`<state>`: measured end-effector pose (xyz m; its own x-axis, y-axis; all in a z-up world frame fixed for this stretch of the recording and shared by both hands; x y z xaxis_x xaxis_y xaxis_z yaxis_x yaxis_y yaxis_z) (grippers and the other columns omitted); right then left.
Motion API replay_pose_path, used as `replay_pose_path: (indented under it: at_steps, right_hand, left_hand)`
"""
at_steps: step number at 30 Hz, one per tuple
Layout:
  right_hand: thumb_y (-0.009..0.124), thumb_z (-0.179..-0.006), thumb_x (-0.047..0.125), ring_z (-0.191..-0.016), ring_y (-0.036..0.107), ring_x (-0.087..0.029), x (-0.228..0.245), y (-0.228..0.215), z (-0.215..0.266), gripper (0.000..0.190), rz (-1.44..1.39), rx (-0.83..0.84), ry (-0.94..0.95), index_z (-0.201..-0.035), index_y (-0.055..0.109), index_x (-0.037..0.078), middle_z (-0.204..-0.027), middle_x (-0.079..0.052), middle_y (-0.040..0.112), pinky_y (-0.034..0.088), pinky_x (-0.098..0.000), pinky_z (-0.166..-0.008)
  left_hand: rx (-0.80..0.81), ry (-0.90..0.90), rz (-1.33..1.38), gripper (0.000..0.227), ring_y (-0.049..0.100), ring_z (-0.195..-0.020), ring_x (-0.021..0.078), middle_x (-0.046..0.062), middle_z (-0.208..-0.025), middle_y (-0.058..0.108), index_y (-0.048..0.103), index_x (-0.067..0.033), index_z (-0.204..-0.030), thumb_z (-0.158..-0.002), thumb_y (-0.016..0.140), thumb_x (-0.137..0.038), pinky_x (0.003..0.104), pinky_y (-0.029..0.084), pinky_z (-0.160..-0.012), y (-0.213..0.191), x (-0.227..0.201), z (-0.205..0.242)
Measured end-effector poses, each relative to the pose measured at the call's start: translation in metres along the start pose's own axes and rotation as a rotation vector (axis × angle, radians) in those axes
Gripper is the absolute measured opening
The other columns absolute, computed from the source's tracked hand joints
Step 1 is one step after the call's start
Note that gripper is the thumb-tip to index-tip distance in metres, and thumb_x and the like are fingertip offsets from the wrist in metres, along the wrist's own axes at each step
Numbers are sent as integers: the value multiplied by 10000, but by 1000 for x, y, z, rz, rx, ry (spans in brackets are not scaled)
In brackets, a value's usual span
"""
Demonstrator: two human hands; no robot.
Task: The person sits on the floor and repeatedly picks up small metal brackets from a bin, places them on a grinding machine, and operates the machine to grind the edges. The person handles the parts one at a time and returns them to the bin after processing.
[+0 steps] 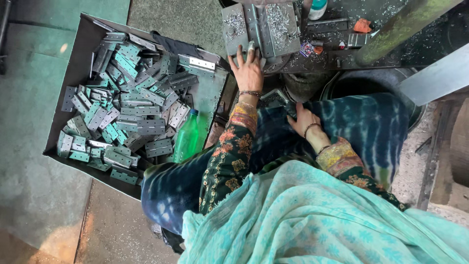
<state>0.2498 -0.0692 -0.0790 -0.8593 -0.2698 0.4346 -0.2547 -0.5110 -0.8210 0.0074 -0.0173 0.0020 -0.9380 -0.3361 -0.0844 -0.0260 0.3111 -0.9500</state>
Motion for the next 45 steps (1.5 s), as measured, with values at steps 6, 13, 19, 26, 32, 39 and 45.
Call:
replay_pose_path:
  at_steps: [6,13,19,26,32,39,45]
  right_hand:
    - [680,-922,432,-978,690,-489,21,-39,8,627,78,24,-36,-1340,452,23,-1040,-314,712,564,-568,-822]
    - [684,-908,445,-878,691,-488,-1,1,-9,644,24,-147,-94,-1351,458,36,-1036,-269,713,552,-591,-738]
    - [712,-883,438,-896,689,-491,2,-6,0,680,6,-139,-98,-1355,461,18,-984,-285,716,553,-584,-765]
    - [685,-911,446,-950,696,-479,12,-27,1,595,51,6,-10,-1316,495,54,-1007,-276,726,561,-577,-819]
    - [666,-906,466,-885,674,-496,-10,15,-6,750,19,-114,-85,-1461,395,40,-1081,-293,692,542,-603,-743]
    - [672,-912,469,-933,686,-490,1,-1,-1,623,1,-51,-10,-1333,475,53,-1016,-280,719,548,-585,-819]
    - [683,-912,457,-965,697,-478,22,-40,8,569,74,21,-8,-1284,508,64,-1004,-259,732,556,-576,-833]
  left_hand:
    - [103,6,-18,407,298,-1495,307,-40,-1481,549,662,-183,-1342,-958,528,-207,705,153,-1202,23,2,-24]
    - [94,35,17,396,292,-1490,326,-11,-1505,530,655,-156,-1326,-954,534,-217,722,159,-1182,30,9,-32]
    - [87,15,-20,472,267,-1500,336,-22,-1486,531,634,-175,-1378,-914,543,-187,739,134,-1180,15,4,-32]
    - [173,-50,-62,454,235,-1514,332,-52,-1500,522,631,-195,-1373,-930,534,-176,744,111,-1187,15,7,-59]
    - [122,-31,23,436,245,-1501,324,-39,-1482,534,612,-184,-1394,-1015,496,-364,700,131,-1206,20,12,-56]
    - [139,12,-12,453,236,-1514,325,-37,-1504,528,586,-181,-1433,-1037,469,-369,694,152,-1205,21,16,-39]
    - [164,-3,-3,434,239,-1509,329,-35,-1476,545,602,-176,-1416,-1030,465,-321,705,154,-1191,21,10,-62]
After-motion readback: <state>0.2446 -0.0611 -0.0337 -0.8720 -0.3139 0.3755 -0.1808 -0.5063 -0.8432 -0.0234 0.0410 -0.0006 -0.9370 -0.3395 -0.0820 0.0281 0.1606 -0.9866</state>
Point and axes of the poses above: each hand's wrist, its own z-axis away from the middle knuckle, its own y-axis out of the palm, x = y × z, the point moved 5 cm from there along -z, towards the middle knuckle
